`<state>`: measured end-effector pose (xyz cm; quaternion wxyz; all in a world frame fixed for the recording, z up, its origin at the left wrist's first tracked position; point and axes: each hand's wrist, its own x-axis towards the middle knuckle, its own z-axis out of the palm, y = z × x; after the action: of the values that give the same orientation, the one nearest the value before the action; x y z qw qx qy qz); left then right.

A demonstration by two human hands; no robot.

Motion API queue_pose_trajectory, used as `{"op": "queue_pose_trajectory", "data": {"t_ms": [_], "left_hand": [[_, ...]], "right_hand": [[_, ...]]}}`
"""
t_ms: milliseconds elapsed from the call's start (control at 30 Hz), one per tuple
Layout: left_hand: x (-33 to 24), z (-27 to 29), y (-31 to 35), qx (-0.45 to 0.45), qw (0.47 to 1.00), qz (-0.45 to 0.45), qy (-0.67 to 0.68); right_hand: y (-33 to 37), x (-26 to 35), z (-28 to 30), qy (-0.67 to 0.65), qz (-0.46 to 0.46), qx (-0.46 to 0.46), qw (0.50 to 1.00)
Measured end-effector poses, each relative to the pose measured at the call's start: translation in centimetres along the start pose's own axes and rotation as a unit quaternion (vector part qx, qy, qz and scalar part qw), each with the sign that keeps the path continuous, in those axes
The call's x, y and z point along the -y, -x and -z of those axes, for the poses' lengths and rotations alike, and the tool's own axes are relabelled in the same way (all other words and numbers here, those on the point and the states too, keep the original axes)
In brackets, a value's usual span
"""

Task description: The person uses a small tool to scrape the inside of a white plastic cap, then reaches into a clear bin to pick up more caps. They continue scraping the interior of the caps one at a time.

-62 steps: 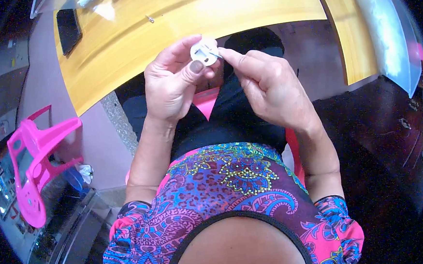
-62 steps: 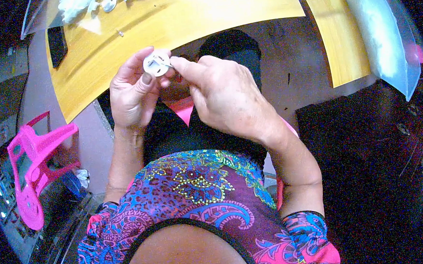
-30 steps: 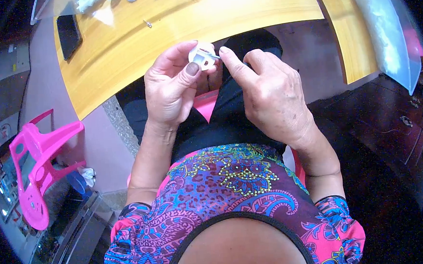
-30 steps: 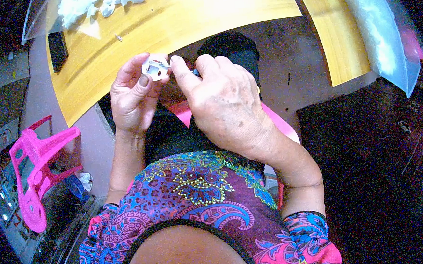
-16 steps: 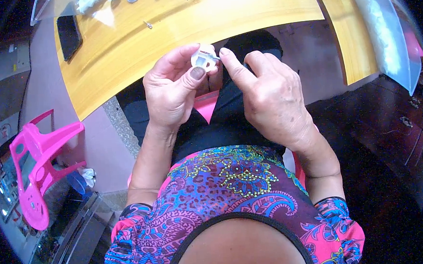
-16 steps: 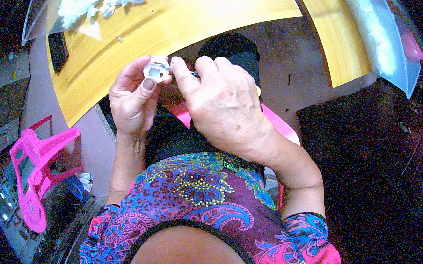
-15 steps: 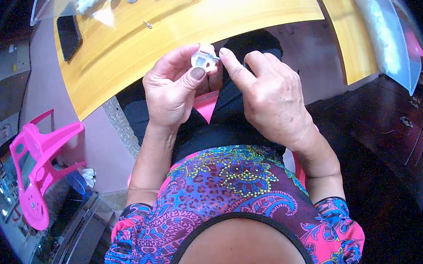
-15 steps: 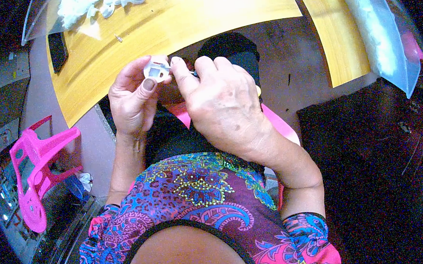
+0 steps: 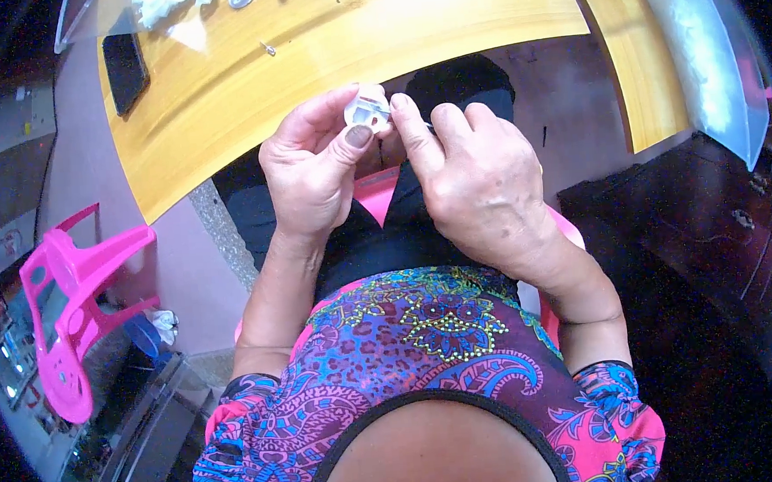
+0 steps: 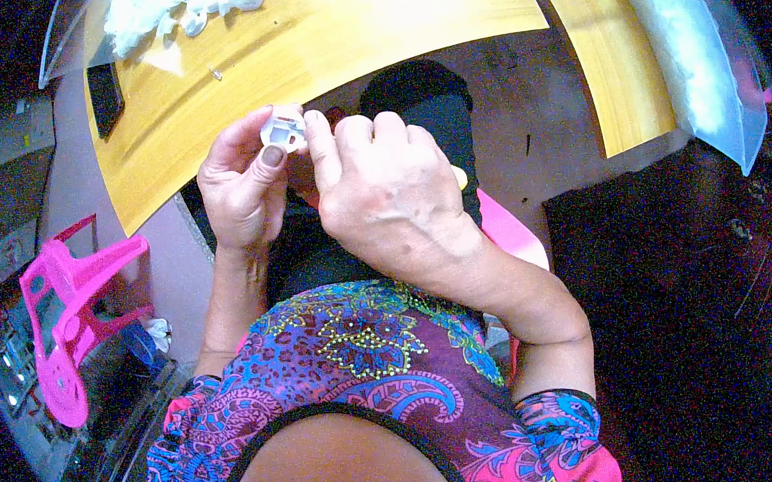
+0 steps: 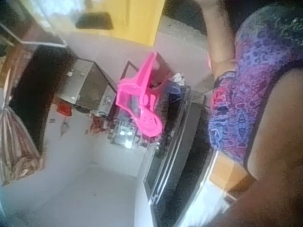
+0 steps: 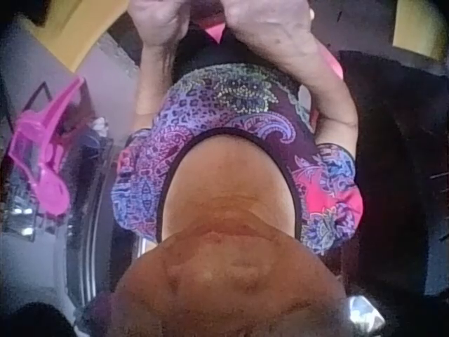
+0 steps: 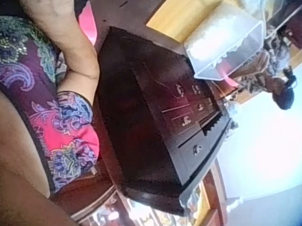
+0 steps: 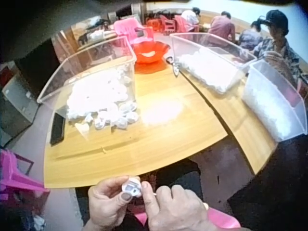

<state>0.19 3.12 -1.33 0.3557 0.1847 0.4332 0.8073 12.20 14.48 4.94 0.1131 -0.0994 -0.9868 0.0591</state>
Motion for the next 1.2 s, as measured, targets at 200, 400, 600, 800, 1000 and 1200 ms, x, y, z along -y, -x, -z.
{"op": "queue_pose_trajectory", "data": {"t_ms": [200, 400, 600, 800, 1000, 1200], "left_hand": [[0.4, 0.3, 0.2, 0.022, 0.999, -0.018, -0.044], [0.8, 0.3, 0.4, 0.048, 0.996, 0.011, -0.072], [1.8, 1.3, -0.1, 0.118, 0.990, 0.048, -0.067], [2.2, 1.6, -0.6, 0.083, 0.990, 0.106, 0.049], [2.0, 2.4, -0.8, 0.104, 0.978, 0.143, 0.110], [2.2, 2.4, -0.9, 0.112, 0.975, 0.141, 0.132]], "right_hand": [[0.2, 0.0, 0.2, 0.019, 0.003, 0.019, 1.000], [0.6, -0.9, 0.9, 0.018, 0.011, 0.093, 0.995], [0.8, -2.3, 1.6, -0.018, 0.059, 0.169, 0.984], [0.9, -1.8, 1.8, -0.043, -0.019, 0.143, 0.989], [0.9, -1.4, 1.6, -0.036, -0.038, 0.121, 0.991], [1.0, -1.2, 1.4, -0.002, -0.022, 0.091, 0.996]]}}
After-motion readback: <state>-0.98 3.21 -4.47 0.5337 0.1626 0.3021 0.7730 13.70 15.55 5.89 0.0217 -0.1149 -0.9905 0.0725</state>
